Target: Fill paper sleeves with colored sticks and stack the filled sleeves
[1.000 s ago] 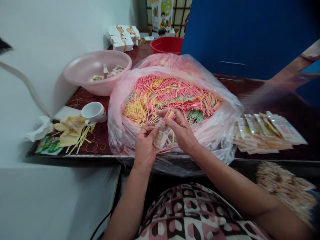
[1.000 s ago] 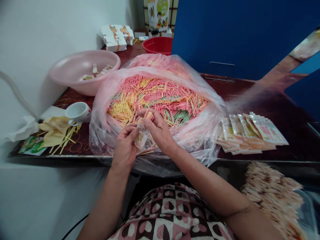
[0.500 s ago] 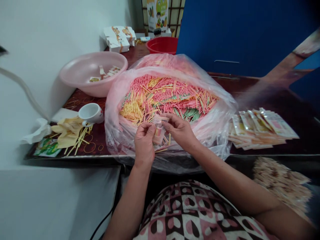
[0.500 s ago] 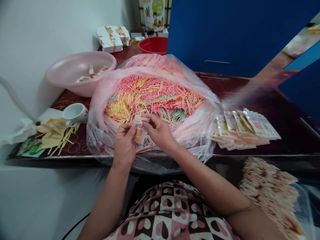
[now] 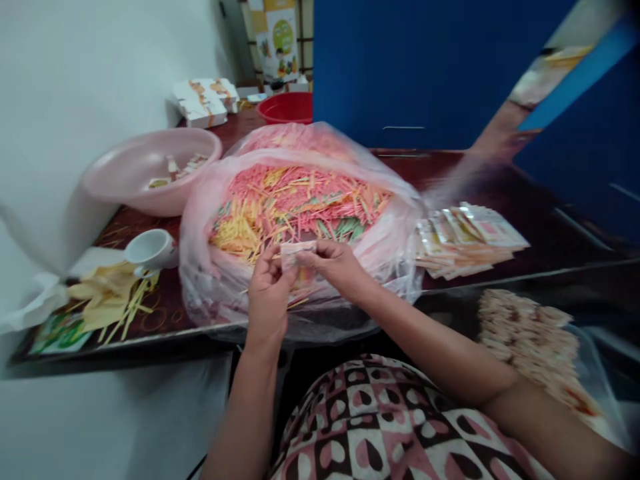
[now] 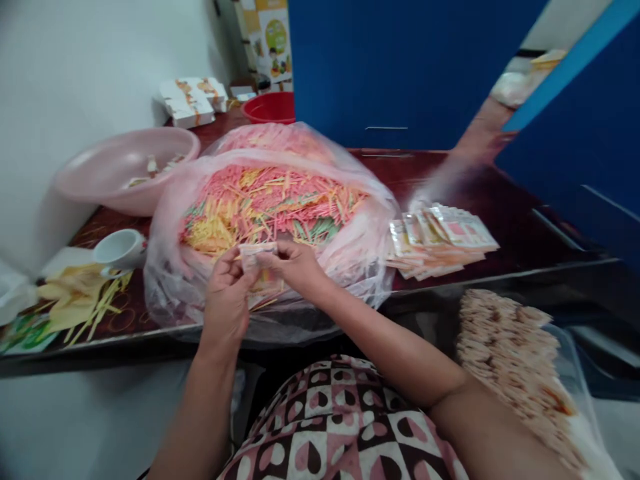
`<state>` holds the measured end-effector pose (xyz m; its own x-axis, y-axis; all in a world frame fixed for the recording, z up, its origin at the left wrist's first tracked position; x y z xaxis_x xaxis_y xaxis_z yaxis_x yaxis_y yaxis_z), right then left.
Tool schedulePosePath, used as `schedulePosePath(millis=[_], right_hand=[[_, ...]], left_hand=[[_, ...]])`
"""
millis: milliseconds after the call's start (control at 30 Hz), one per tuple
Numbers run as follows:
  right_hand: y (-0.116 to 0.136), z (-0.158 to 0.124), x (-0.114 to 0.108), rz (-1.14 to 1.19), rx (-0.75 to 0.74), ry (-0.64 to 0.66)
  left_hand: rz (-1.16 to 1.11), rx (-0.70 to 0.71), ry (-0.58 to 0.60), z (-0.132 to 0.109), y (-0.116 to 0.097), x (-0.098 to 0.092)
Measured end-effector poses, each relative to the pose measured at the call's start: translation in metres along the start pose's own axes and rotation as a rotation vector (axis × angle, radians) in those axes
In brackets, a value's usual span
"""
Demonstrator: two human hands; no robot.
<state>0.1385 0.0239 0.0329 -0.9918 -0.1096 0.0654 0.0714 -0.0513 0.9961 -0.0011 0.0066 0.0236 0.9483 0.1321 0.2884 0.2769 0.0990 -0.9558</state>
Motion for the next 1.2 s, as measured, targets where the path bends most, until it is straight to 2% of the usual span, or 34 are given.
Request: schedulePosePath(millis=[133, 233, 300, 400, 500, 600, 667, 733, 867, 967, 1033, 1100, 1200], right_hand=[[0.005, -0.003, -0.002, -0.195, -0.159, -0.051], [0.008, -0.008, -0.012, -0.225, -0.199, -0.026], [0.013, -0.015, -0.03, -0.222, -0.209, -0.084], [0.032, -0.029, -0.083, -0.256, -0.214, -0.244], [0.061, -0.043, -0.156, -0.374, -0.21, -0.407], [0.083, -0.053, -0.228, -0.5, -0.204, -0.596], [0.086, -0.055, -0.263, -0.658, -0.142, -0.689], [0.08, -0.055, -0.283, -0.912, -0.041, -0.753], [0.056, -0.057, -0.285, -1.402, 0.122, -0.737], [0.047, -0.062, -0.278, -1.507, 0.136, -0.722], [0.051, -0.064, -0.276, -1.514, 0.062, -0.743], [0.06, -0.065, -0.269, -1.498, -0.089, -0.766], [0.072, -0.061, -0.236, -1.359, -0.41, -0.736]], left_hand=[[0.079, 0.093, -0.081, 0.0, -0.002, 0.009], [0.127, 0.108, -0.04, -0.003, -0.004, 0.017], [0.181, 0.119, 0.0, -0.006, -0.006, 0.017], [0.324, 0.153, -0.005, -0.01, -0.011, 0.002], [0.6, 0.169, 0.016, -0.007, -0.013, -0.025], [0.918, 0.283, 0.07, -0.001, -0.011, -0.048], [1.038, 0.388, 0.14, 0.003, -0.006, -0.054], [1.114, 0.48, 0.187, 0.006, 0.001, -0.055], [1.238, 0.524, 0.221, 0.009, 0.013, -0.05], [1.295, 0.471, 0.255, 0.011, 0.015, -0.049], [1.337, 0.427, 0.277, 0.012, 0.015, -0.048], [1.376, 0.393, 0.283, 0.013, 0.014, -0.047], [1.418, 0.387, 0.267, 0.012, 0.013, -0.043]])
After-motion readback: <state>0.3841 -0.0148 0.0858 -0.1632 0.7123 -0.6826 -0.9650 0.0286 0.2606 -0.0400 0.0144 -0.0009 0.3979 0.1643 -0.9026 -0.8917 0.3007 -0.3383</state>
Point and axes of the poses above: each hand's wrist, its own z-axis towards the middle knuckle, its own x-axis out of the palm, y = z × x, the point moved 2 cm from there along z, towards the middle knuckle, and after that the axes turned 1 degree about -y, right-handed, at the moved point
